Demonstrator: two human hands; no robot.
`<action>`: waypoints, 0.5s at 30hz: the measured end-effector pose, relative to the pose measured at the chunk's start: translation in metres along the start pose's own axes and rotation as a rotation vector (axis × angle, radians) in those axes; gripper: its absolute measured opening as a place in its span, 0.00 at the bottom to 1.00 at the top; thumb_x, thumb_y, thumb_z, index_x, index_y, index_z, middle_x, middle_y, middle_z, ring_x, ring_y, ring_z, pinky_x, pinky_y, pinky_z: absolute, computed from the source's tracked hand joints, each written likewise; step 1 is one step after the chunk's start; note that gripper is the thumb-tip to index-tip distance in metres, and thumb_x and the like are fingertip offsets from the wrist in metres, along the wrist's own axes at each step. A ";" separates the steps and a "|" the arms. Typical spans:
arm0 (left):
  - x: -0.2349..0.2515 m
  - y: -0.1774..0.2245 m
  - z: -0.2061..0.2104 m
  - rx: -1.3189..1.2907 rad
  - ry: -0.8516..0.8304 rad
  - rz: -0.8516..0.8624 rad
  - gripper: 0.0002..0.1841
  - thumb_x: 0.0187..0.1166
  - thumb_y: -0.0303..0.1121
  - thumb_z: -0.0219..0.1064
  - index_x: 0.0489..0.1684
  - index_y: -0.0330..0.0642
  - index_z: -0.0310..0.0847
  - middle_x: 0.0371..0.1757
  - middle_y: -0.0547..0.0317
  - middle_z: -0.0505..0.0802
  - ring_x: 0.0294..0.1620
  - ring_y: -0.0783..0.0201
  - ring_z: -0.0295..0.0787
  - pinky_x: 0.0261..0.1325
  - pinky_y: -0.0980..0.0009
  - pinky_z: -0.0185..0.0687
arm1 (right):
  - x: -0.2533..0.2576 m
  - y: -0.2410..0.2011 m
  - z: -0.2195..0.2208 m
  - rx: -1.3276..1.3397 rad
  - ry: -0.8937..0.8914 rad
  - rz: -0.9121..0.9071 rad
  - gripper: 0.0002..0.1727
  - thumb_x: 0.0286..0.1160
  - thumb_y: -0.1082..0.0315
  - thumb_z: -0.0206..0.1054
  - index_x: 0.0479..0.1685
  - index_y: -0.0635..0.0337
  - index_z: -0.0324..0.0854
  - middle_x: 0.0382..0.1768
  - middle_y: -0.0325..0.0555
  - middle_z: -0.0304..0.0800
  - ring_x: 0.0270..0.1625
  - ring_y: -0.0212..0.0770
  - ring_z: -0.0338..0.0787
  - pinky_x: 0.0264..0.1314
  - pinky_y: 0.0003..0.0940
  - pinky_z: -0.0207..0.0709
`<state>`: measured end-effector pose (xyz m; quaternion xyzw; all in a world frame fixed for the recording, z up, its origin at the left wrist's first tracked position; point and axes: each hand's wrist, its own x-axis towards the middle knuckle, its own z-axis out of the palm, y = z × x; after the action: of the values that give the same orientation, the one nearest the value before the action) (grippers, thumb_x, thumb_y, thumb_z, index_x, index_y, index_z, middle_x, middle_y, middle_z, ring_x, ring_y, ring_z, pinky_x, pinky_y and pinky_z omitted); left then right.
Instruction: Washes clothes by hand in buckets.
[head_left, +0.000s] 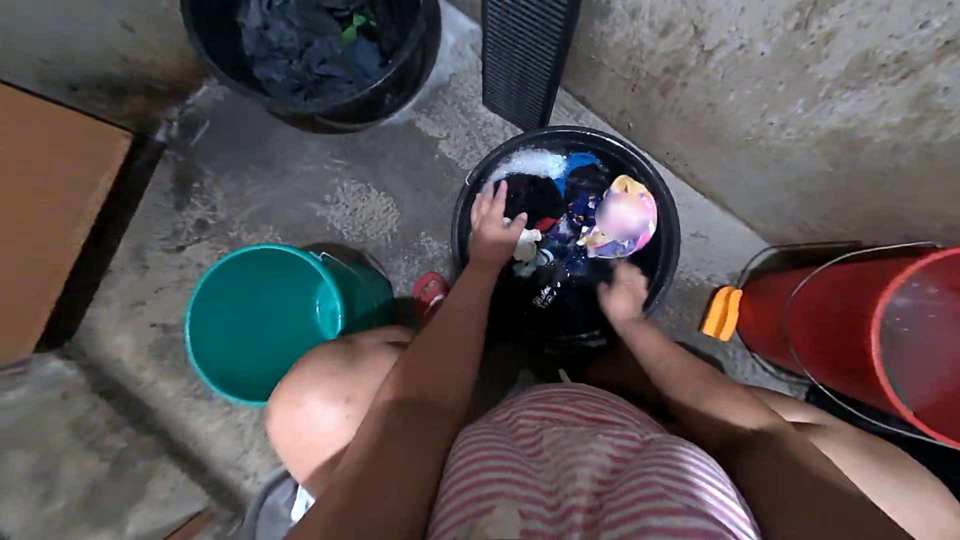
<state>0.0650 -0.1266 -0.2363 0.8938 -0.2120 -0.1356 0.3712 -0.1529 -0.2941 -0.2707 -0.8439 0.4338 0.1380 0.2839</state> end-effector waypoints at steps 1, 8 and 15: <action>-0.003 0.000 0.001 0.035 -0.041 0.001 0.38 0.80 0.49 0.68 0.91 0.49 0.63 0.92 0.43 0.63 0.95 0.42 0.49 0.95 0.46 0.43 | 0.002 -0.007 0.016 -0.073 -0.133 -0.145 0.25 0.76 0.62 0.70 0.72 0.58 0.81 0.73 0.67 0.80 0.78 0.69 0.77 0.76 0.70 0.71; -0.019 -0.012 -0.004 0.502 -0.188 -0.022 0.37 0.78 0.52 0.68 0.90 0.59 0.65 0.95 0.43 0.57 0.95 0.31 0.40 0.86 0.24 0.42 | 0.004 -0.012 0.066 -0.552 -0.797 -0.357 0.24 0.87 0.55 0.58 0.71 0.60 0.83 0.75 0.60 0.82 0.82 0.62 0.75 0.88 0.72 0.52; -0.029 -0.033 -0.008 0.599 -0.338 -0.136 0.36 0.83 0.54 0.62 0.93 0.64 0.59 0.98 0.50 0.50 0.96 0.34 0.29 0.84 0.19 0.24 | 0.055 0.008 0.009 -0.655 -0.548 -0.068 0.25 0.81 0.61 0.64 0.72 0.66 0.81 0.78 0.63 0.78 0.86 0.65 0.69 0.91 0.74 0.40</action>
<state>0.0523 -0.0867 -0.2524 0.9400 -0.2409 -0.2380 0.0420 -0.1269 -0.3282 -0.3076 -0.8356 0.2475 0.4779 0.1102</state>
